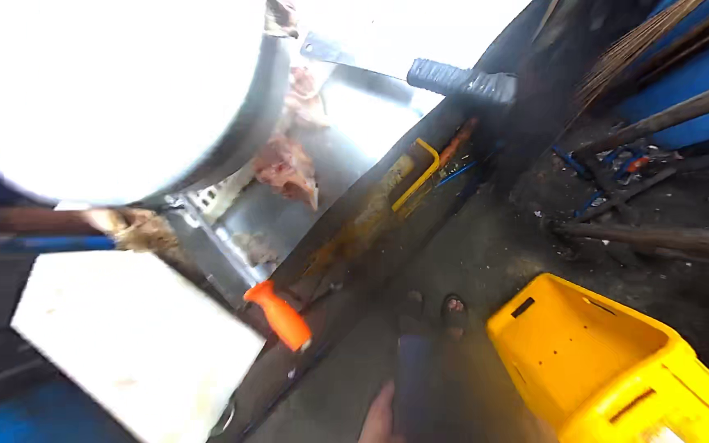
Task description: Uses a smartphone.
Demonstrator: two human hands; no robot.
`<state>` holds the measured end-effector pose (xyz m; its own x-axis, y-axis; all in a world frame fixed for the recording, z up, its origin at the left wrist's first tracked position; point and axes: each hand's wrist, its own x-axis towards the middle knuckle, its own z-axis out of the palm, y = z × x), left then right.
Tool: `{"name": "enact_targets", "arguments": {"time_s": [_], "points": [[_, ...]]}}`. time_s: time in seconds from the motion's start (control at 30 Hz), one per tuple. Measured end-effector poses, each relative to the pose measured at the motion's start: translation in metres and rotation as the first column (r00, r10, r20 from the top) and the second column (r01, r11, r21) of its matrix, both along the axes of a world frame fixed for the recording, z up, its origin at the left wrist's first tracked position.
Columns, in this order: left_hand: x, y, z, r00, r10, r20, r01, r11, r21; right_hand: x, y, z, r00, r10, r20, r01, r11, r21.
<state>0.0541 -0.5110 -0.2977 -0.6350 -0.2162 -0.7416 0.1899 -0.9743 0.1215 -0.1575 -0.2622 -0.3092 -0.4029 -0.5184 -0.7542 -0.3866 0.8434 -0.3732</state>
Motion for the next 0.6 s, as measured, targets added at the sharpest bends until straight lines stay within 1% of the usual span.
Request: {"name": "enact_targets", "arguments": {"time_s": [0.03, 0.07, 0.1, 0.13, 0.2, 0.27, 0.33, 0.4, 0.43, 0.5, 0.6], "points": [[-0.011, -0.008, 0.023, 1.0, 0.013, -0.023, -0.014, 0.999, -0.041, 0.003, 0.002, -0.001, 0.998, 0.026, -0.065, -0.031, 0.997, -0.074], [-0.019, -0.011, 0.051, 0.998, 0.029, -0.05, -0.033, 0.997, -0.077, 0.005, 0.0, 0.012, 0.997, 0.021, -0.079, -0.032, 0.991, -0.13], [-0.026, -0.016, 0.075, 0.994, 0.058, -0.094, -0.068, 0.991, -0.112, 0.003, -0.013, 0.026, 0.999, -0.017, -0.045, 0.008, 0.98, -0.201], [-0.032, -0.02, 0.096, 0.984, 0.099, -0.148, -0.118, 0.985, -0.126, 0.001, -0.032, 0.045, 0.997, -0.069, 0.02, 0.071, 0.958, -0.279], [-0.034, -0.02, 0.134, 0.955, 0.154, -0.252, -0.193, 0.972, -0.138, -0.001, -0.074, 0.097, 0.957, -0.162, 0.241, 0.25, 0.88, -0.404], [-0.03, -0.006, 0.166, 0.934, 0.161, -0.32, -0.217, 0.965, -0.148, 0.0, -0.097, 0.152, 0.88, -0.157, 0.447, 0.383, 0.792, -0.476], [-0.025, 0.003, 0.188, 0.916, 0.126, -0.381, -0.205, 0.963, -0.174, 0.003, -0.111, 0.191, 0.833, -0.069, 0.548, 0.431, 0.703, -0.566], [-0.014, 0.019, 0.207, 0.901, 0.08, -0.427, -0.181, 0.962, -0.202, 0.015, -0.111, 0.221, 0.814, 0.015, 0.581, 0.438, 0.642, -0.63], [-0.009, 0.026, 0.215, 0.898, 0.064, -0.436, -0.173, 0.961, -0.216, 0.022, -0.108, 0.233, 0.809, 0.05, 0.585, 0.431, 0.626, -0.65], [0.007, 0.046, 0.228, 0.895, 0.042, -0.444, -0.158, 0.961, -0.228, 0.043, -0.097, 0.255, 0.81, 0.086, 0.58, 0.404, 0.635, -0.658], [0.037, 0.072, 0.232, 0.873, -0.041, -0.487, -0.098, 0.962, -0.256, 0.08, -0.074, 0.273, 0.825, 0.117, 0.553, 0.352, 0.658, -0.665]]}}
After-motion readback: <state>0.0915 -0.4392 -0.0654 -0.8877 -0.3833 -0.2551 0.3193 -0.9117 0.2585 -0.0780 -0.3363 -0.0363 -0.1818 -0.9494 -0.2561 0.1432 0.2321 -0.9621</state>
